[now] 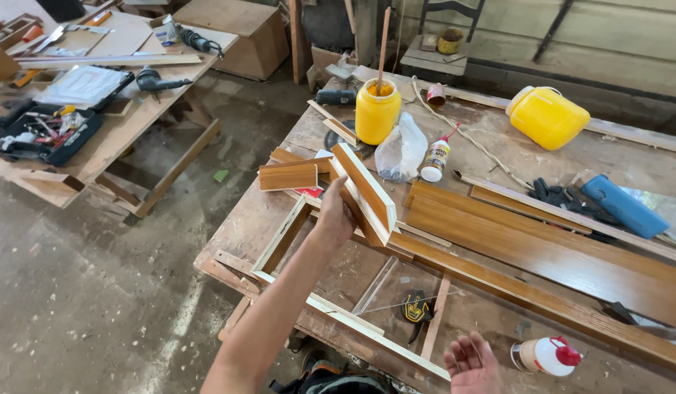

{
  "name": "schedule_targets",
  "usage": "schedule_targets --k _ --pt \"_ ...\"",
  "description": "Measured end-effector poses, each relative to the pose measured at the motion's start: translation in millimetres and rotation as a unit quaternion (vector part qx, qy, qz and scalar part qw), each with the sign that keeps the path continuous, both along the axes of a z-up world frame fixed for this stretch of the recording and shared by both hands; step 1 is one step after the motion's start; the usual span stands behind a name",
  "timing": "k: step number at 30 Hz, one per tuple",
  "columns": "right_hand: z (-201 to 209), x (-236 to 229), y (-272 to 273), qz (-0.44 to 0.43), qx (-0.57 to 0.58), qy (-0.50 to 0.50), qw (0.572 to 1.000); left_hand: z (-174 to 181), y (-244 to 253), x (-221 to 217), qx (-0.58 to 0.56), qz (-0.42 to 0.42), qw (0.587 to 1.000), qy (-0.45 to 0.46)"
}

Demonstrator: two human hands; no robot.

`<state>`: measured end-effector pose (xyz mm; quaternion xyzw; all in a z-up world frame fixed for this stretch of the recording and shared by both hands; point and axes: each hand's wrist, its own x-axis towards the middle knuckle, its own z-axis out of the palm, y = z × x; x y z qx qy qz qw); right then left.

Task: Applying wood glue to decorative trim and assembling a wooden frame.

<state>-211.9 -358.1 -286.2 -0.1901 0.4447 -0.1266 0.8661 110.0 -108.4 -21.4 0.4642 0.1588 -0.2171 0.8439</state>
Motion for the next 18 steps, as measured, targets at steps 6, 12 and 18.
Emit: schedule_targets --k 6,12,18 --pt "191 28 95 0.147 -0.363 -0.107 0.914 18 -5 -28 -0.062 0.074 0.994 -0.056" --pt "311 68 142 0.369 -0.632 -0.01 0.681 -45 -7 -40 0.301 0.149 0.862 -0.379" --pt "308 95 155 0.33 -0.747 0.029 0.576 23 -5 -95 0.012 0.154 0.965 -0.213"
